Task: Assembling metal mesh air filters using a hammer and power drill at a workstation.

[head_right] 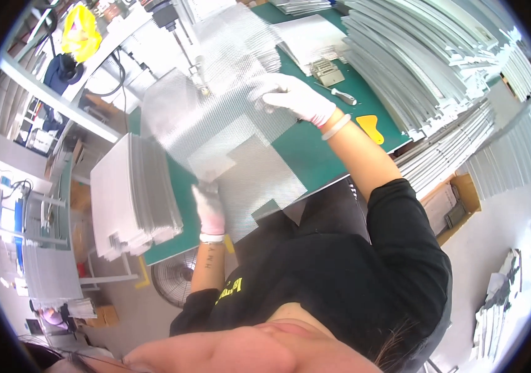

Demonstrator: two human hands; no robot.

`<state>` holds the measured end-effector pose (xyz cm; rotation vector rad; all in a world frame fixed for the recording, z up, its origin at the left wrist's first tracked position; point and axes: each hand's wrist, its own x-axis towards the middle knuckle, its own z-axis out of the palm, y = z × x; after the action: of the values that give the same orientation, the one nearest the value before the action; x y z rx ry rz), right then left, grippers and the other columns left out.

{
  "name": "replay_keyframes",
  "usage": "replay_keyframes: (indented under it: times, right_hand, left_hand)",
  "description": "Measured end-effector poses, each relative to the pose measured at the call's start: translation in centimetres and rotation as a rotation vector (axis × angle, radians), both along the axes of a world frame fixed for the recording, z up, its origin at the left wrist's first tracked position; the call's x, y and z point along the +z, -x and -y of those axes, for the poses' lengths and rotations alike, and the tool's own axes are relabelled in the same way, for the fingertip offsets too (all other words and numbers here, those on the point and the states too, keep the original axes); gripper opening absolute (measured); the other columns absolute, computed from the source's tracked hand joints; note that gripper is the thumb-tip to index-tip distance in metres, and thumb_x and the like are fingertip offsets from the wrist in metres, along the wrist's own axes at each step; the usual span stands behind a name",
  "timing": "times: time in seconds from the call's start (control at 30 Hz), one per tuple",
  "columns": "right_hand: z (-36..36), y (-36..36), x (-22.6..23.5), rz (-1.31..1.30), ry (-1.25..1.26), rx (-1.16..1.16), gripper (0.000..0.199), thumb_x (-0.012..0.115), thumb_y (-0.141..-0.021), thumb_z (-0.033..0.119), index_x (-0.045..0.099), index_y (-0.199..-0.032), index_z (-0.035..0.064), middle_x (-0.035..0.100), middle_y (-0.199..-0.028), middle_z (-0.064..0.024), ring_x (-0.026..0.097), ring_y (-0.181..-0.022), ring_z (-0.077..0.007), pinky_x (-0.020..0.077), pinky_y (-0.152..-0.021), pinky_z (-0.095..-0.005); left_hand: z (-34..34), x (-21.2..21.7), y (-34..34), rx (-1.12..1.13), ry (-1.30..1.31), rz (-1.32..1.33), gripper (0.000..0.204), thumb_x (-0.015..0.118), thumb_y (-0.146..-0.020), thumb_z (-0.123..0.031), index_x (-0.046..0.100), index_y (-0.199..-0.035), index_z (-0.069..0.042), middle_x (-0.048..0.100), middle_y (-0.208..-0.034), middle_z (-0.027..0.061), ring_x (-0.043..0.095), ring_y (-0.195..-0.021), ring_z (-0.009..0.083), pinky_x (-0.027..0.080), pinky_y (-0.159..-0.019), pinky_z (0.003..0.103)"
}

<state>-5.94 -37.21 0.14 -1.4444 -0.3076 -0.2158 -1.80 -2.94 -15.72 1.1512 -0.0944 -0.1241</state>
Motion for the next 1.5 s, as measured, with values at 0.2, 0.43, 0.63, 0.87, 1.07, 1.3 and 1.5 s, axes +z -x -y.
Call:
replay_keyframes:
  times: [0.2,0.43,0.63,0.87,1.07,1.3,1.5]
  right_hand:
    - [-3.9,3.7,-1.3,-0.125,0.017,-0.026,0.055,0.069,-0.095,0.018,0.050,-0.145,0.0029,0.067,-0.114,-0.0016,0.061,-0.097,-0.0107,0.0519,-0.085,-0.0274]
    - [-10.4,8.9,-4.3,-0.168,0.565,-0.404,0.069,0.067,-0.089,0.014,0.040,-0.152,0.0051,0.071,-0.094,-0.0163,0.069,-0.079,-0.0274,0.0548,-0.078,-0.0353]
    - [-10.8,10.0,-8.0,-0.277,0.806,-0.363,0.056,0.066,-0.088,0.015,0.054,-0.142,0.0058,0.066,-0.123,-0.0240,0.067,-0.108,-0.0378,0.0536,-0.093,-0.0402]
    - [-8.4,7.3,-10.6,-0.109,0.918,-0.479,0.052,0.069,-0.090,0.023,0.057,-0.138,0.0066,0.066,-0.124,-0.0206,0.065,-0.112,-0.0362,0.0516,-0.097,-0.0402]
    - [-8.0,6.3,-12.0,-0.131,0.937,-0.452,0.051,0.067,-0.092,0.028,0.057,-0.137,0.0076,0.067,-0.123,-0.0184,0.066,-0.110,-0.0341,0.0525,-0.094,-0.0392]
    - [-8.5,6.6,-14.5,-0.119,1.069,-0.482,0.047,0.068,-0.091,0.029,0.060,-0.134,0.0104,0.067,-0.102,-0.0135,0.067,-0.089,-0.0321,0.0546,-0.078,-0.0399]
    - [-8.3,6.4,-14.9,-0.039,1.072,-0.521,0.043,0.068,-0.091,0.029,0.061,-0.130,0.0107,0.062,-0.091,-0.0111,0.065,-0.080,-0.0304,0.0537,-0.071,-0.0392]
  left_hand:
    - [-3.3,6.3,3.2,-0.113,0.062,0.348,0.083,0.053,-0.100,-0.055,0.031,-0.153,0.005,0.047,-0.148,0.0211,0.063,-0.110,0.0304,0.055,-0.092,0.036]
    - [-3.2,6.8,10.0,0.268,-0.871,0.419,0.075,0.074,-0.085,-0.006,0.035,-0.149,0.002,0.070,-0.099,0.0097,0.068,-0.081,0.0188,0.055,-0.077,0.031]
    - [-4.7,5.4,10.5,0.113,-1.131,0.169,0.083,0.077,-0.084,-0.019,0.033,-0.151,0.002,0.068,-0.085,0.0072,0.067,-0.071,0.0205,0.054,-0.069,0.032]
    - [-2.9,4.5,8.5,0.122,-1.358,0.351,0.092,0.077,-0.084,-0.032,0.028,-0.153,0.004,0.068,-0.086,0.0158,0.068,-0.077,0.0356,0.055,-0.071,0.043]
    - [-2.4,3.4,9.0,0.076,-1.381,0.210,0.093,0.076,-0.086,-0.035,0.026,-0.154,0.006,0.066,-0.113,0.0267,0.069,-0.091,0.0407,0.056,-0.080,0.044]
    - [-2.1,2.8,8.8,0.048,-1.424,0.190,0.094,0.076,-0.086,-0.037,0.026,-0.153,0.007,0.061,-0.129,0.0305,0.065,-0.109,0.0411,0.055,-0.089,0.043]
    - [-2.0,2.6,8.5,0.036,-1.454,0.164,0.094,0.075,-0.086,-0.038,0.026,-0.153,0.007,0.058,-0.134,0.0290,0.064,-0.113,0.0409,0.054,-0.092,0.042]
